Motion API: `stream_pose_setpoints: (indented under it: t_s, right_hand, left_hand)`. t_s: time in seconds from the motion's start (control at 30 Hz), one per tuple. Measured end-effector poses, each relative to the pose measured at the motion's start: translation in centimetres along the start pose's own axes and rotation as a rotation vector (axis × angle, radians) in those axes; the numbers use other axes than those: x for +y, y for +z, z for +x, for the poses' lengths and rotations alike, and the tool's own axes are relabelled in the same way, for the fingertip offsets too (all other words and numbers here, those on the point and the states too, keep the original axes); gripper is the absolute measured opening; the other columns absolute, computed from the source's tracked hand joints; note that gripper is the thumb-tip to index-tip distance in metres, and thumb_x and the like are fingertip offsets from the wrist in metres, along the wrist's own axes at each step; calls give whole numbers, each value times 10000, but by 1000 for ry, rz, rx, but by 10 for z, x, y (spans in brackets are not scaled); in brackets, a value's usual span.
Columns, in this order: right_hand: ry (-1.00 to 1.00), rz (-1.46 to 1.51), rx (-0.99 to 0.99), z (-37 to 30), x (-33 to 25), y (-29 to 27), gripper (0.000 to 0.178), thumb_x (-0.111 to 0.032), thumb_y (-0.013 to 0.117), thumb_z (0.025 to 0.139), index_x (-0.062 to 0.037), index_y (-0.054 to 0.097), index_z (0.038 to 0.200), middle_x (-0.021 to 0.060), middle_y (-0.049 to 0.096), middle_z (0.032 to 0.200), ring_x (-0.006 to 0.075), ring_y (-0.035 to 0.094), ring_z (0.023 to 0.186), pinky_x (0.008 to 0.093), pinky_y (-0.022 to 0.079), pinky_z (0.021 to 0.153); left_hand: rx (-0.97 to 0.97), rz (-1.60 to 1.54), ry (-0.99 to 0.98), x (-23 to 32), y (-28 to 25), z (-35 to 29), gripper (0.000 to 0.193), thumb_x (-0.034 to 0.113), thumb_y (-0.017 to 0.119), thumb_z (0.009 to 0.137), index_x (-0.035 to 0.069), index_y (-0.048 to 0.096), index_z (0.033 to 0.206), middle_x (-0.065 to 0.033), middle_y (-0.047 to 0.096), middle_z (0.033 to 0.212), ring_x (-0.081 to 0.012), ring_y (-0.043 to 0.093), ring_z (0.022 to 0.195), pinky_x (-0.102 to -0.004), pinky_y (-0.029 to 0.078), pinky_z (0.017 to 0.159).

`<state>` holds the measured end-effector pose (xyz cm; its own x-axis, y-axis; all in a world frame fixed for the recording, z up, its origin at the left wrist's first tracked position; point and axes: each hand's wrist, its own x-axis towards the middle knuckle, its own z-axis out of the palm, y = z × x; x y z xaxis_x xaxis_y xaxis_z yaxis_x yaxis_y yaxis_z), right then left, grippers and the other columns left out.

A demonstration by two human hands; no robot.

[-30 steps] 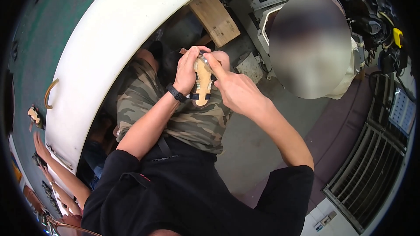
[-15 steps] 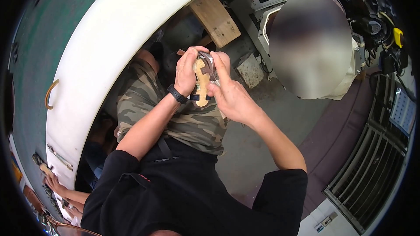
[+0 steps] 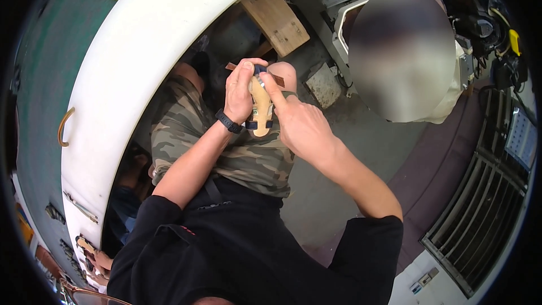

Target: Manually adjusting or assembling shoe components on an industrial production line.

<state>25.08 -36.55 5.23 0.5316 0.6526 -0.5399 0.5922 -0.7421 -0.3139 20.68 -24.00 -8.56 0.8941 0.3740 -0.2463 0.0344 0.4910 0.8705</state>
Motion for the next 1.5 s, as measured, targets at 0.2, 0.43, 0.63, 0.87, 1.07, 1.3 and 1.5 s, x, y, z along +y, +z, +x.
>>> stream_pose_setpoints:
  t_s: [0.2, 0.43, 0.63, 0.87, 1.07, 1.3, 1.5]
  right_hand:
    - [-37, 78, -53, 8, -1, -12, 759, -43, 544, 937, -114, 119, 1561, 263, 656, 978, 457, 638, 783, 507, 497, 670]
    - [97, 475, -147, 3, 1, -7, 705, -86, 506, 971, -58, 106, 1550, 283, 651, 1042, 418, 666, 779, 497, 506, 725]
    - [-48, 805, 21, 13, 12, 7, 669, -52, 450, 1012, -84, 87, 1573, 145, 559, 1286, 188, 661, 823, 374, 537, 773]
    - [-10, 433, -1, 9, 8, -4, 711, -25, 486, 945, -74, 125, 1555, 259, 661, 967, 393, 679, 805, 449, 526, 744]
    - [-33, -53, -83, 18, 1, -21, 767, -7, 552, 897, -113, 167, 1552, 261, 647, 839, 437, 643, 737, 518, 496, 644]
    - [48, 325, -238, 17, 15, -29, 781, -8, 493, 936, -147, 77, 1582, 141, 632, 853, 280, 633, 641, 397, 533, 666]
    - [90, 634, -133, 2, -7, -72, 729, -32, 440, 974, -157, 80, 1595, 77, 608, 864, 131, 573, 672, 288, 512, 666]
  left_hand:
    - [25, -21, 13, -3, -2, 4, 338, 287, 438, 1043, 21, 646, 1037, -22, 614, 873, -93, 533, 804, -256, 446, 746]
    - [50, 69, 56, -1, -6, 5, 339, 296, 438, 1043, 25, 642, 1044, -16, 588, 823, -89, 513, 761, -259, 439, 705]
    - [56, 76, 50, -1, -5, 5, 340, 300, 436, 1043, 29, 643, 1043, -21, 587, 815, -93, 503, 745, -264, 432, 689]
    - [54, 82, 64, -5, -3, 5, 332, 288, 436, 1043, 28, 643, 1046, -21, 595, 832, -95, 515, 765, -264, 438, 706]
    - [39, 100, 77, -2, -3, 7, 305, 253, 439, 1040, 27, 644, 1044, -22, 601, 830, -97, 517, 756, -263, 439, 698]
    - [59, 98, 90, -5, -3, 7, 303, 260, 440, 1039, 30, 635, 1061, -19, 589, 813, -89, 509, 752, -261, 438, 693]
    - [37, 16, -1, 8, -3, 3, 344, 278, 400, 1058, 17, 623, 1057, -20, 598, 800, -96, 541, 733, -261, 449, 685]
